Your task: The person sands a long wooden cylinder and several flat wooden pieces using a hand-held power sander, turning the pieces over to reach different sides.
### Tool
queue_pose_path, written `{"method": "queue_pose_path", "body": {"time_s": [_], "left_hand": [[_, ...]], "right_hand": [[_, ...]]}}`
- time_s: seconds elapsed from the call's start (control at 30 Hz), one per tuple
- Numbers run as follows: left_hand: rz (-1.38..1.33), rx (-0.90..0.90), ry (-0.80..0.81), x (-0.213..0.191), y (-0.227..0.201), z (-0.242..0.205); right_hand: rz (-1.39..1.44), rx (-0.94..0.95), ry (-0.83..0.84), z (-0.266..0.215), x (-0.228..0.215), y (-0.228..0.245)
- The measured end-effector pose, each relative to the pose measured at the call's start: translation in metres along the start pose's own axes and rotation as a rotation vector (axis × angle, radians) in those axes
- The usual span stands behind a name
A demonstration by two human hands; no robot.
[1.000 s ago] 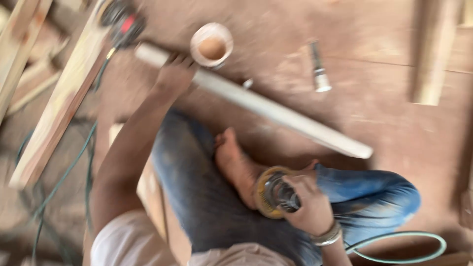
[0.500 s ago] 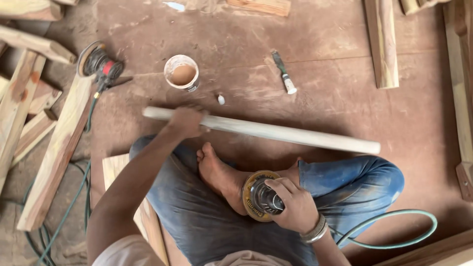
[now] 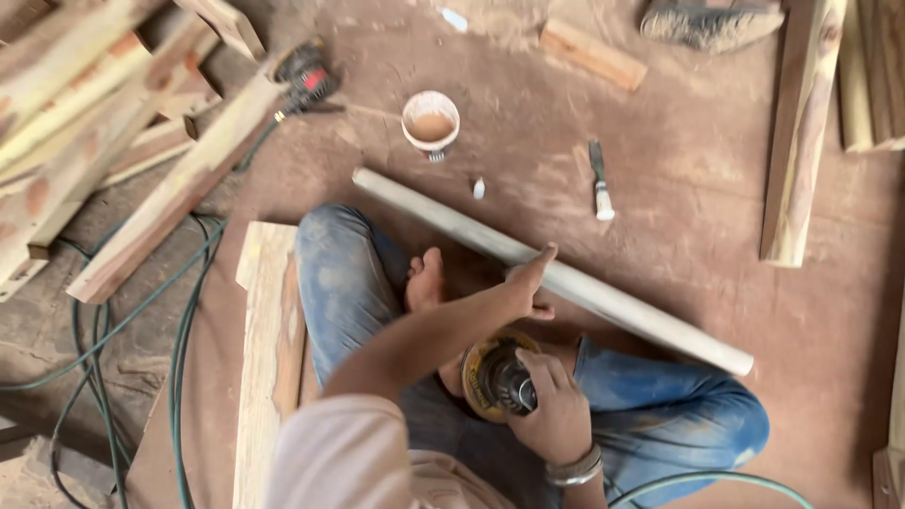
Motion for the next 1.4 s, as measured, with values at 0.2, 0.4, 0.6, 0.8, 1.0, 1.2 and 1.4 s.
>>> {"method": "queue_pose_path", "body": {"time_s": [0.2,0.4,0.6,0.8,1.0,1.2,1.4], "left_hand": [[-0.428,0.096,-0.061,0.006,0.011,0.043],[-0.587,0.235,0.01,-0.017,0.024,0.094],[-0.537,0.511,0.022,-0.032,0.007,0.06],[-0.461,0.817,0.124,-0.031,-0.033,0.0],[-0.327,1.267,0.297,-0.025,-0.07,-0.077],[-0.069,1.626,0.055,-0.026,-0.073,-0.16],[0.055,1.573,0.125,-0.018,-0.067,-0.19]], "right_hand": [[0.054,-0.033,-0.062,-0.009,-0.005,-0.001],[0.049,-0.095,-0.106,-0.016,-0.004,0.003],[0.022,-0.094,-0.083,-0.028,0.002,0.002],[0.01,-0.063,-0.091,-0.024,0.001,0.003],[-0.009,-0.026,-0.069,-0.024,0.005,0.0],[0.028,-0.027,-0.073,-0.024,0.004,-0.001],[0.018,-0.052,-0.082,-0.023,0.003,0.001]]}}
Point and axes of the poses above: each hand's wrist, its own z-axis towards the middle knuckle, its own x-axis out of the palm, y = z × x, the point moved 8 cm from there along z, towards the middle knuckle, and after that the axes turned 2 degrees about -x, right-handed, at the moved point
